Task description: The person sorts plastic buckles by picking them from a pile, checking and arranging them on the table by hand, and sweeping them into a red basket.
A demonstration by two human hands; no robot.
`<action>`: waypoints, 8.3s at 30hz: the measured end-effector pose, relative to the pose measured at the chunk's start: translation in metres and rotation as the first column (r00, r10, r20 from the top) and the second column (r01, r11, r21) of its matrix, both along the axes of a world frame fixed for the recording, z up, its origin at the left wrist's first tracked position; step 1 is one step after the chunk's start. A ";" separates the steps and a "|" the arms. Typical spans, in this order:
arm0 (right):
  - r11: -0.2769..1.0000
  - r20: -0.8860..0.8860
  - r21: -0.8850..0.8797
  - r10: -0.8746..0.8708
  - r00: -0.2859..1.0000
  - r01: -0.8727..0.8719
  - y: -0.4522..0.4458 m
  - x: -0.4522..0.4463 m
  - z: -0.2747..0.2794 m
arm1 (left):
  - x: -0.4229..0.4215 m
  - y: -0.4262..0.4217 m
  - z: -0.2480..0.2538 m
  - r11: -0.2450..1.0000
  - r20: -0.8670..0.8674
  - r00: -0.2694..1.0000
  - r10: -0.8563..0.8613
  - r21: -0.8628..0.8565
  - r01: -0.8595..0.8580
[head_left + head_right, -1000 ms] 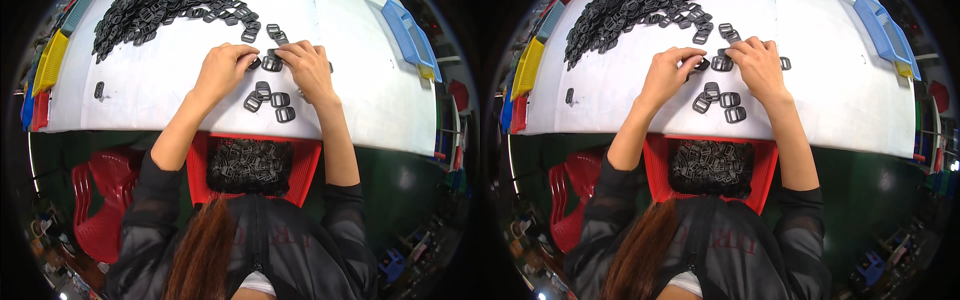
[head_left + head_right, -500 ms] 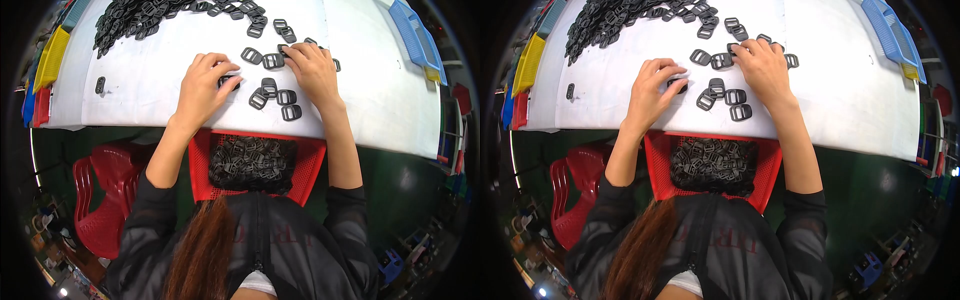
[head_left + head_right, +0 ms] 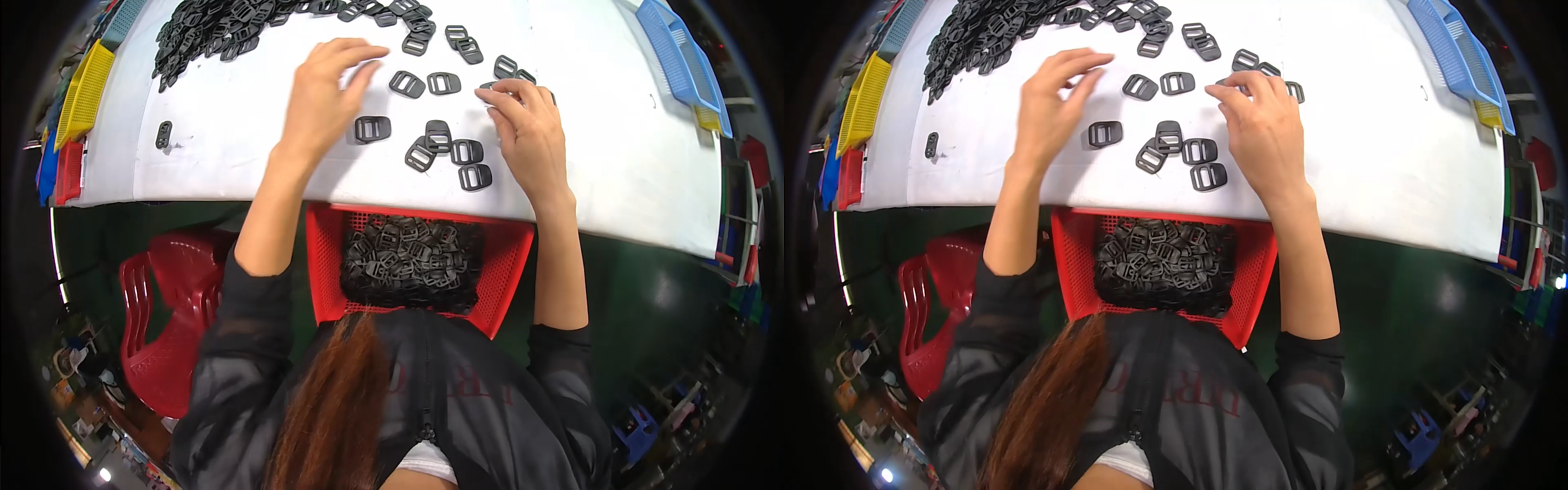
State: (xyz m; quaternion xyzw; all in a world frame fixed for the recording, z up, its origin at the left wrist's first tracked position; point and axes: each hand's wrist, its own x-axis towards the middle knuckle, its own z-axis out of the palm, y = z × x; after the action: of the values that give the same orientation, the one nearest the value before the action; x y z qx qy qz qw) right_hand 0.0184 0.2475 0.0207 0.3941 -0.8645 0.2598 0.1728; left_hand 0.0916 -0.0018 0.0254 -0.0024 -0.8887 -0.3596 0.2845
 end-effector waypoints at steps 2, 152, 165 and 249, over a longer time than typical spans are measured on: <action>1.000 0.041 0.029 -0.014 0.999 0.013 -0.007 0.003 0.002 | 0.023 -0.004 0.009 0.997 0.121 0.992 0.026 0.071 -0.035; 0.978 0.392 -0.211 0.080 0.916 0.005 0.021 -0.072 -0.014 | 0.024 0.053 0.000 0.978 0.277 0.938 -0.207 0.031 0.207; 0.830 0.260 -0.007 0.540 0.800 -0.558 -0.017 0.013 -0.020 | -0.004 -0.002 -0.008 0.994 0.180 0.981 0.066 0.075 -0.081; 0.978 0.518 -0.083 -0.123 0.846 0.193 -0.012 0.013 0.007 | -0.039 0.041 -0.012 0.883 0.165 0.972 -0.167 -0.413 0.222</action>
State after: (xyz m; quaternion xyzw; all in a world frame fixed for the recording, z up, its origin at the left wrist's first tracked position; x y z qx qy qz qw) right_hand 0.0314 0.2357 0.0278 0.2265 -0.8896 0.3962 -0.0159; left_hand 0.0529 0.0387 0.0137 -0.1315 -0.9571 -0.1817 0.1833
